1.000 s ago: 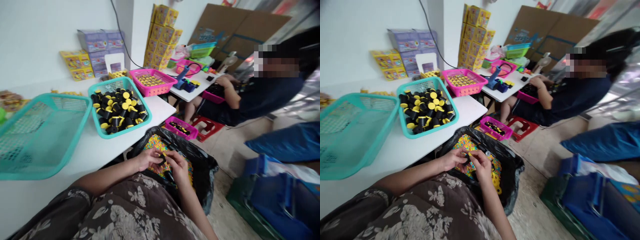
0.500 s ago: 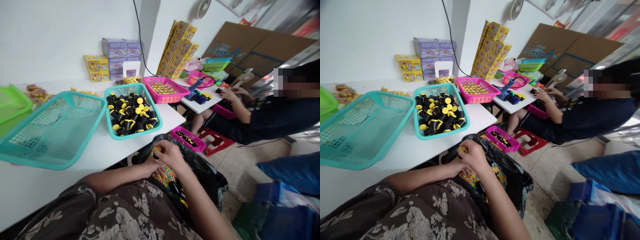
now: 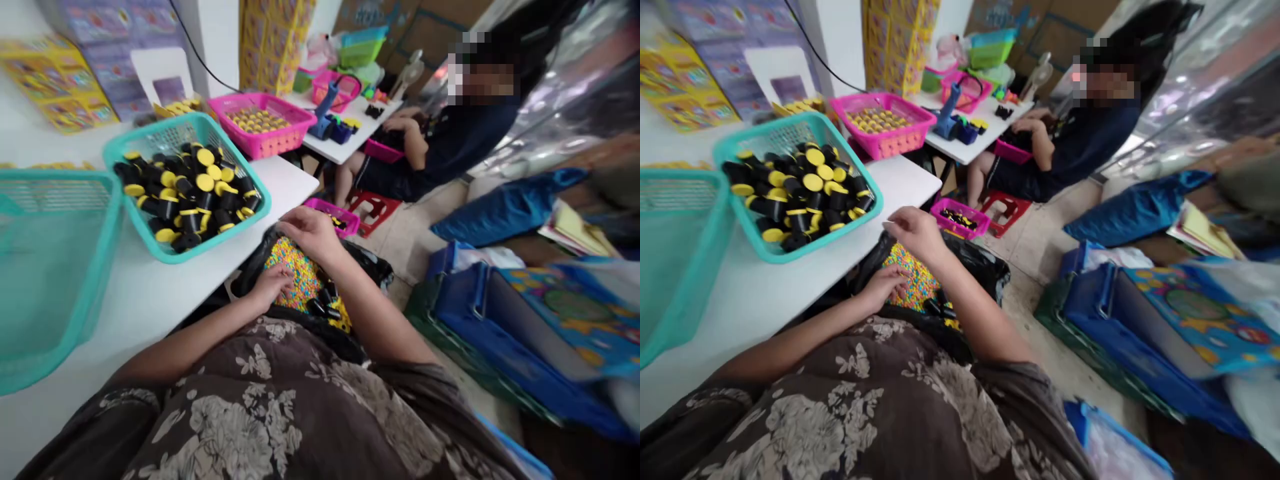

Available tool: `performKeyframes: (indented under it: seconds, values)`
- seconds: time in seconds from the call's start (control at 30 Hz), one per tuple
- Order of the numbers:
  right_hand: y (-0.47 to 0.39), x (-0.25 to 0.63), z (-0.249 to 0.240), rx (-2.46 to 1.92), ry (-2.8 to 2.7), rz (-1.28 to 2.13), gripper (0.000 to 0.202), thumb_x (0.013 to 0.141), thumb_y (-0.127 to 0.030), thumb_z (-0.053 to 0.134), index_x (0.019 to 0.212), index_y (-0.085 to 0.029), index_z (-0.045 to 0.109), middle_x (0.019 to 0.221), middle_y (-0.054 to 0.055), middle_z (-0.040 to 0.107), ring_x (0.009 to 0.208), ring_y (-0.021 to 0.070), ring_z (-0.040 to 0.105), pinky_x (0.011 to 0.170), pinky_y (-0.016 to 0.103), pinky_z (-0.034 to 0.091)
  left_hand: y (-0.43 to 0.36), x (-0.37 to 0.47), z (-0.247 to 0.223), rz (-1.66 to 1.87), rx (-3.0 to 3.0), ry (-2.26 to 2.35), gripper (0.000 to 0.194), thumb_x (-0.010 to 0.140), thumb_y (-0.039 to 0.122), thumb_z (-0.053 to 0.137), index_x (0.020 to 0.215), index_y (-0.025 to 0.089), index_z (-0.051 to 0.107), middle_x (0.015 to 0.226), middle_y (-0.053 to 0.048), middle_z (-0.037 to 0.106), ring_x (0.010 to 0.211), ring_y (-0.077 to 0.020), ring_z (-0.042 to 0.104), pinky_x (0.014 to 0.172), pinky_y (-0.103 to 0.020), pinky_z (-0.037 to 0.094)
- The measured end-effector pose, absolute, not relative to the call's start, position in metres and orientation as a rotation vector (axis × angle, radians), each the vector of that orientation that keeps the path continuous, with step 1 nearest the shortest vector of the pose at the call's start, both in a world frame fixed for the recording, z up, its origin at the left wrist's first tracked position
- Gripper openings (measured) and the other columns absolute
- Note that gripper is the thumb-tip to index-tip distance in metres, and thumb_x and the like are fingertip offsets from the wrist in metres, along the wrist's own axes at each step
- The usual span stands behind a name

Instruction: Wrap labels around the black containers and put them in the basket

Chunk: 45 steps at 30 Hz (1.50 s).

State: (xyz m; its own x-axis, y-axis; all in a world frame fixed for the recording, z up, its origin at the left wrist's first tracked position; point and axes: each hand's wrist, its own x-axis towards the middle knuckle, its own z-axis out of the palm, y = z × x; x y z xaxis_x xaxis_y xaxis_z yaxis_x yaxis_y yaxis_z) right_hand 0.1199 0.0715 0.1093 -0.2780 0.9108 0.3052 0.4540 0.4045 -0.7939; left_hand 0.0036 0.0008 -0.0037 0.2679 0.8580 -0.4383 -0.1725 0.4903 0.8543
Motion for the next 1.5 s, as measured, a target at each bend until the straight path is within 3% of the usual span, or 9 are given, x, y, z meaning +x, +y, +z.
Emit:
performKeyframes:
  seconds: [0.1, 0.2, 0.43, 0.7, 0.87, 1.03, 1.23, 1.4, 1.5]
  values:
    - [0.062, 0.193, 0.075, -1.600, -1.869, 0.819, 0.020, 0.086, -0.036, 0.062, 0.081, -0.018, 0.069, 0.057, -0.001, 0.060, 0.058, 0.0136, 0.056, 0.058, 0.027, 0.042, 0.002, 0.005, -0.005, 0.796, 0.793, 1.095, 0.015, 0.068, 0.020, 0.064, 0.082, 0.016, 0.061, 0.059, 0.002, 0.060, 0.040, -0.0094, 0.056, 0.035, -0.017, 0.027]
    - [0.047, 0.245, 0.053, -2.113, -2.083, 0.531, 0.009, 0.080, -0.023, 0.065, 0.075, -0.018, 0.071, 0.068, 0.003, 0.068, 0.067, 0.0162, 0.061, 0.062, 0.027, 0.040, 0.003, 0.006, -0.006, 0.767, 0.807, 1.115, 0.012, 0.070, 0.020, 0.064, 0.081, 0.016, 0.060, 0.059, 0.001, 0.060, 0.039, -0.0099, 0.056, 0.034, -0.017, 0.027]
    - [0.017, 0.251, 0.018, -2.320, -2.171, 0.541, 0.018, 0.070, -0.035, 0.076, 0.064, -0.020, 0.068, 0.066, 0.004, 0.068, 0.062, 0.0165, 0.061, 0.053, 0.025, 0.034, 0.002, 0.003, -0.005, 0.764, 0.824, 1.103, 0.015, 0.071, 0.025, 0.067, 0.081, 0.015, 0.060, 0.060, 0.000, 0.060, 0.041, -0.0096, 0.057, 0.034, -0.016, 0.028]
    - [0.013, 0.223, 0.026, -2.047, -2.014, 0.417, 0.025, 0.074, -0.028, 0.067, 0.097, -0.017, 0.064, 0.078, 0.004, 0.068, 0.067, 0.0180, 0.061, 0.061, 0.027, 0.042, 0.003, 0.004, -0.005, 1.046, 0.849, 1.144, 0.021, 0.071, 0.031, 0.067, 0.086, 0.018, 0.059, 0.064, 0.003, 0.059, 0.044, -0.0094, 0.054, 0.036, -0.018, 0.025]
    - [0.018, 0.187, 0.014, -1.738, -2.333, 0.494, 0.027, 0.077, -0.019, 0.065, 0.104, -0.016, 0.066, 0.098, 0.009, 0.067, 0.085, 0.0200, 0.064, 0.077, 0.029, 0.048, 0.007, 0.003, -0.018, 1.220, 0.947, 1.287, 0.012, 0.071, 0.019, 0.065, 0.081, 0.020, 0.060, 0.069, 0.002, 0.060, 0.066, -0.0129, 0.057, 0.059, -0.021, 0.043]
    - [0.028, 0.155, 0.008, -1.716, -2.688, 0.416, 0.025, 0.076, -0.008, 0.060, 0.099, -0.009, 0.070, 0.107, 0.022, 0.065, 0.100, 0.0300, 0.062, 0.085, 0.036, 0.048, 0.011, 0.003, -0.026, 1.249, 0.988, 1.337, 0.018, 0.069, 0.013, 0.068, 0.083, 0.019, 0.058, 0.080, 0.000, 0.062, 0.079, -0.0154, 0.060, 0.078, -0.027, 0.047]
    - [0.035, 0.149, 0.001, -1.520, -2.641, 0.602, 0.024, 0.076, -0.012, 0.066, 0.099, -0.014, 0.069, 0.099, 0.012, 0.069, 0.093, 0.0222, 0.065, 0.083, 0.029, 0.049, 0.007, 0.002, -0.024, 1.221, 0.935, 1.242, 0.013, 0.080, 0.025, 0.063, 0.091, 0.019, 0.058, 0.082, -0.002, 0.061, 0.075, -0.0165, 0.061, 0.065, -0.026, 0.049]
    - [0.025, 0.168, -0.009, -1.393, -1.971, 0.992, 0.026, 0.071, -0.024, 0.076, 0.094, -0.019, 0.064, 0.080, 0.001, 0.069, 0.069, 0.0170, 0.064, 0.070, 0.031, 0.053, 0.002, -0.001, -0.014, 1.409, 1.066, 1.226, 0.012, 0.082, 0.026, 0.062, 0.091, 0.019, 0.060, 0.092, -0.005, 0.066, 0.086, -0.0175, 0.063, 0.075, -0.029, 0.050]
    - [0.017, 0.173, -0.010, -1.237, -1.718, 1.179, 0.029, 0.071, -0.031, 0.077, 0.091, -0.021, 0.060, 0.080, 0.000, 0.070, 0.071, 0.0179, 0.068, 0.073, 0.034, 0.056, 0.001, -0.002, -0.010, 1.326, 1.106, 1.169, 0.015, 0.078, 0.023, 0.063, 0.093, 0.018, 0.063, 0.095, -0.006, 0.068, 0.089, -0.0192, 0.064, 0.075, -0.030, 0.051]
